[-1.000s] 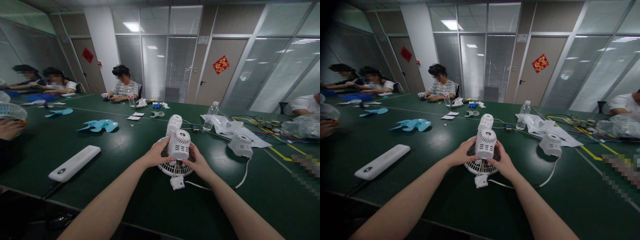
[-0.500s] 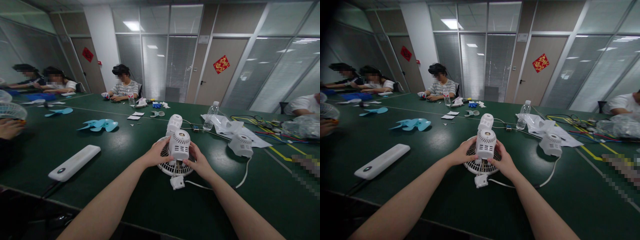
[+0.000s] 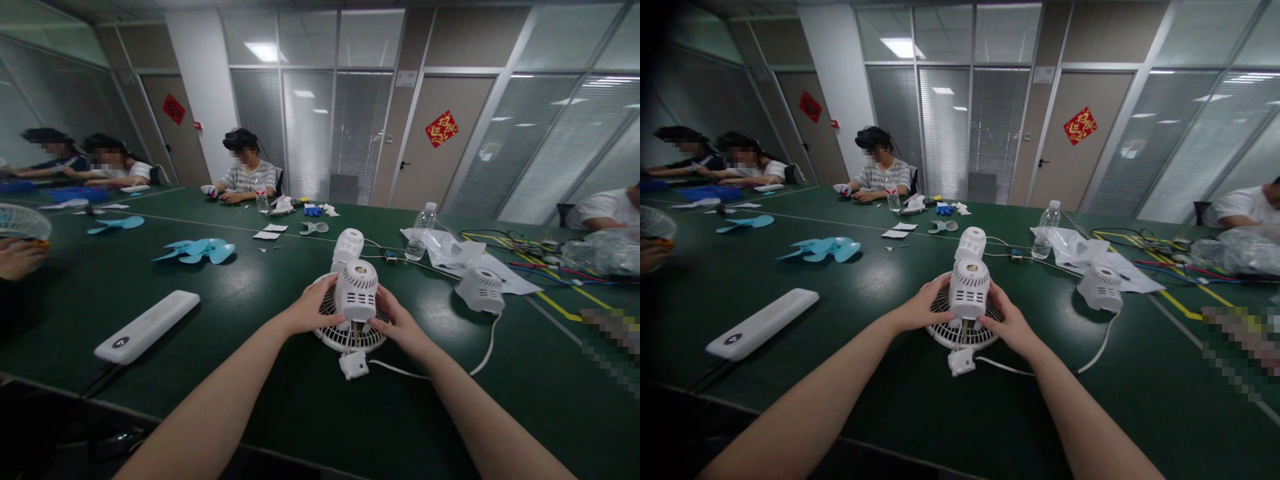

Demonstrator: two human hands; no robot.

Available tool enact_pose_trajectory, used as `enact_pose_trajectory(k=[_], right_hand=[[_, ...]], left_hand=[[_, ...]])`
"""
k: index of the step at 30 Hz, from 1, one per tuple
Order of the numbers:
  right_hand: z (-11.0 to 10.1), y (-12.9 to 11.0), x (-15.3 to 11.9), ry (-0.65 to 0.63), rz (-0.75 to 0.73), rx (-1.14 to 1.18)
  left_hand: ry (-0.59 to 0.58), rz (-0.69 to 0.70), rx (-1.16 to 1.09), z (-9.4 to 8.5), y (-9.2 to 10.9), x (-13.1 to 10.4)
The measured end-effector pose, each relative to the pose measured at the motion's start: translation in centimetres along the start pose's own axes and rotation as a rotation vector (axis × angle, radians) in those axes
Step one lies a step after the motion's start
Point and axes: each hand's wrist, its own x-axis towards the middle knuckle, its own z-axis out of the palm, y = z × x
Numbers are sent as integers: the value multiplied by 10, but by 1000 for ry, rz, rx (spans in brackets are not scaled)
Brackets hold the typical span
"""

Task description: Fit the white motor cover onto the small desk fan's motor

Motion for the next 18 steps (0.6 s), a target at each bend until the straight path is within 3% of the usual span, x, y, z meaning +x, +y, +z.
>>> enact_pose_trajectory(k=[18], right_hand=[[-9, 12, 5, -53, 0, -44]], left_hand=[[37, 39, 39, 5, -4, 4]])
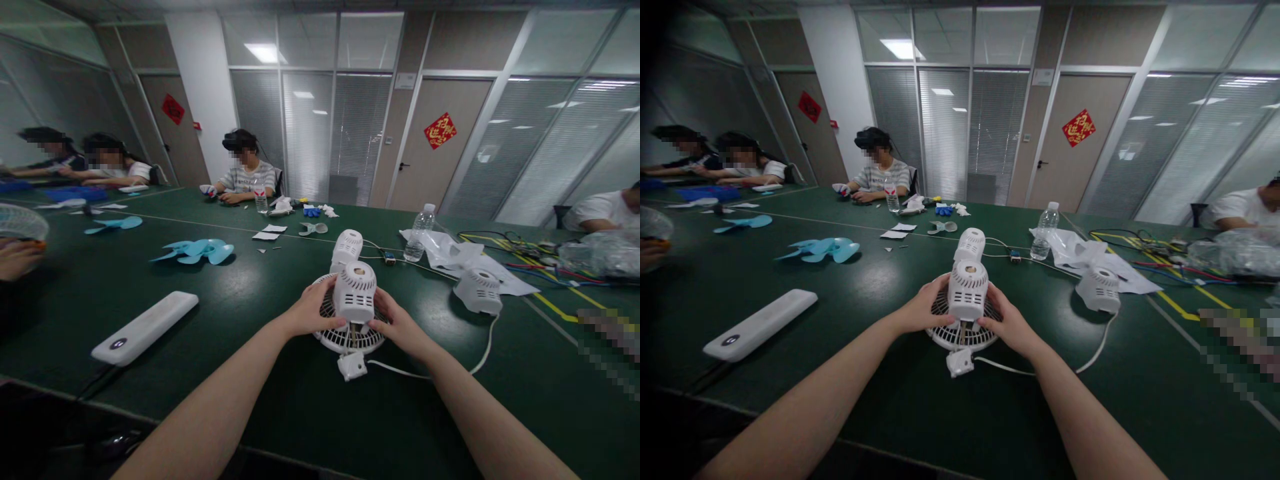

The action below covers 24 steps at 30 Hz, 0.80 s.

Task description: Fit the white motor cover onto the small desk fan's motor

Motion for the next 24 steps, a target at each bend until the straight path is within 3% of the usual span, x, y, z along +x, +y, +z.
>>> enact_pose_trajectory(k=[13, 24], right_hand=[[9, -9, -1, 25, 3, -214], [-2, -11, 2, -34, 33, -132]], left_hand=[[31, 1, -24, 1, 0, 0], [24, -13, 7, 2, 3, 0]])
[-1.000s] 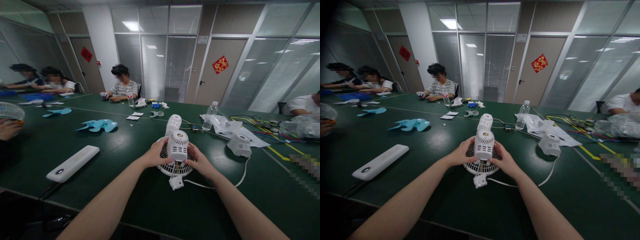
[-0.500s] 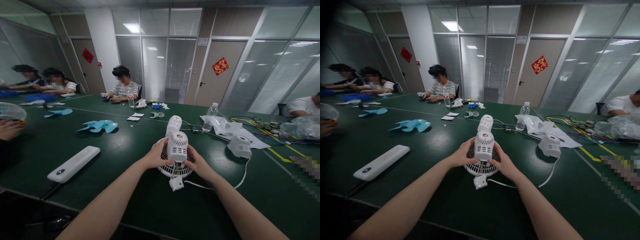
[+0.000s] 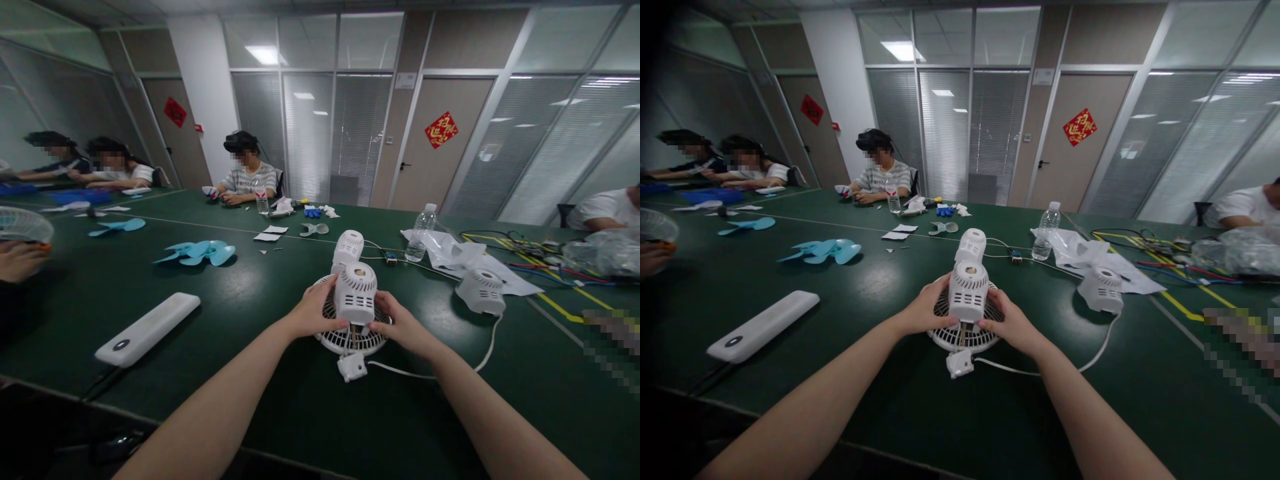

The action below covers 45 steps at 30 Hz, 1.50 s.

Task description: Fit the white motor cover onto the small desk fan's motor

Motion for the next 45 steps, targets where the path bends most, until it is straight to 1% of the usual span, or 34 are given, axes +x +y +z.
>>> enact_pose_trajectory(k=[6, 14, 23, 30, 36, 41, 43, 45], right_hand=[[7, -5, -4, 57, 19, -18], [8, -8, -3, 65, -10, -99], [7, 1, 0, 112, -13, -90], [8, 2, 0, 127, -3, -102], [6, -3, -1, 99, -20, -141], [3, -7, -2, 107, 5, -224], [0, -8, -3, 92, 6, -201], [-4, -9, -5, 53, 30, -119]], left_hand=[[-2, -8, -5, 0, -1, 2], [-21, -13, -8, -4, 4, 1], [-4, 6, -37, 2, 1, 4], [-9, -1, -63, 0, 4, 3], [-6, 5, -36, 0, 0, 4], [-35, -1, -47, -3, 3, 3], [-41, -10, -54, -4, 5, 3], [-41, -24, -57, -4, 6, 3]])
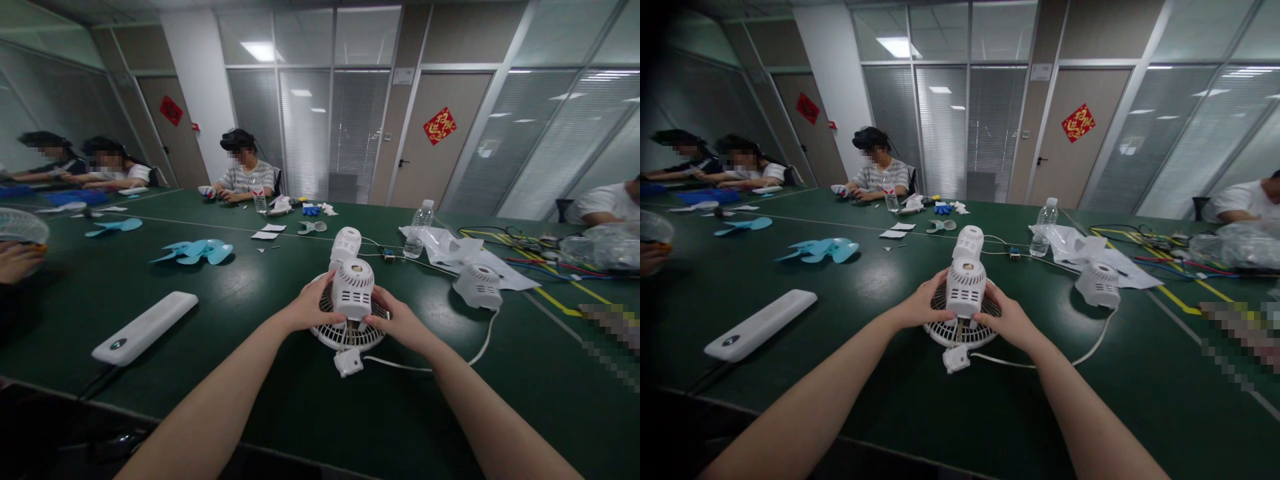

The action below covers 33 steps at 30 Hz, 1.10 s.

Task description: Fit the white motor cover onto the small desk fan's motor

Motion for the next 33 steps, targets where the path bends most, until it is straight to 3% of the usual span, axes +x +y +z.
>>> enact_pose_trajectory(k=[5, 17, 33], right_hand=[[-4, -1, -3, -46, 48, 150], [2, 5, 0, 34, -89, -90], [5, -7, -6, 44, -40, -279]], left_hand=[[-3, -8, 4, 1, -2, 0], [12, 12, 20, 3, -2, -1], [24, 11, -17, 3, 4, -1]])
